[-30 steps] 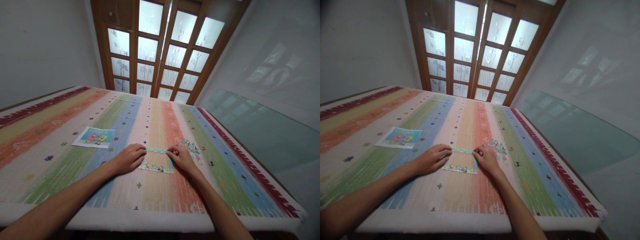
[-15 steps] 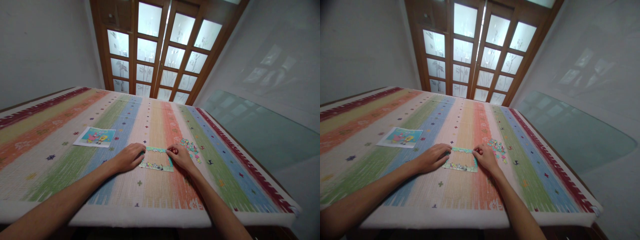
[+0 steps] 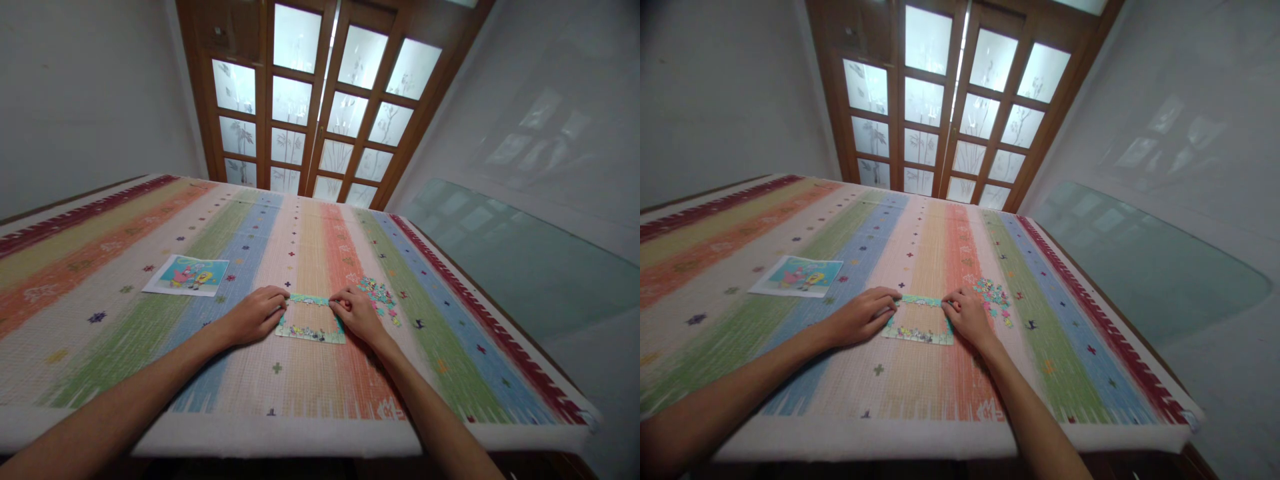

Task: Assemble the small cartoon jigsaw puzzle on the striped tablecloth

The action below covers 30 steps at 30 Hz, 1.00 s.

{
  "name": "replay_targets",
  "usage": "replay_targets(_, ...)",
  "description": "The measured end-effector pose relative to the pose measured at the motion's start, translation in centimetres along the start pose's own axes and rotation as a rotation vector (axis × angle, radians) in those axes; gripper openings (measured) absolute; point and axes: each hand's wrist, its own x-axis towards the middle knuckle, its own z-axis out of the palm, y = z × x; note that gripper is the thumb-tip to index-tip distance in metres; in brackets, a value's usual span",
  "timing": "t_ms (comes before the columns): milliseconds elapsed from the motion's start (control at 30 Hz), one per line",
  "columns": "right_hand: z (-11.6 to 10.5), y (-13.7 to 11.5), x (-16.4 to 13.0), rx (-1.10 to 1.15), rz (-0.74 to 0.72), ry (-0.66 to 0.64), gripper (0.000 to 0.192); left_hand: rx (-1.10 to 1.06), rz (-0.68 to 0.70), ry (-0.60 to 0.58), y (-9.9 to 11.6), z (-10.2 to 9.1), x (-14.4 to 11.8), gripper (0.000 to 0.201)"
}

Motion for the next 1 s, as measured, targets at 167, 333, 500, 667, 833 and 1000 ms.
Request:
replay_targets(167,-1.3,0.3,0.1,0.084,-0.069,-0.093,0.02,-0.076,-0.067,0.004,-0.1,0.0,0.0,0.013)
replay_targets(333,-3.7,1.0,-0.7,0.141,-0.138,-0.144,0.024,-0.15,-0.154,-0.003,-0.2,0.0,0.0,0.013)
replay_targets(500,-4.8,1.6,-2.5,0.068,-0.21,-0.222,0.053,-0.169,-0.19,0.0,-0.3,0.1,-0.1,0.022)
replay_targets(667,-4.0,2.5,-3.4,-0.059,-0.21,-0.239,0.07,-0.183,-0.228,0.006,-0.4,0.2,-0.2,0.03)
replay_targets(833,-3.4,3.3,-2.4,-0.064,-0.176,-0.251,0.071,-0.224,-0.277,0.035,-1.0,0.1,0.1,0.03)
replay_targets(1000,-3.4,3.2,-2.0,-0.019,-0.153,-0.263,0.07,-0.269,-0.333,0.078,-1.9,-0.1,0.6,0.034)
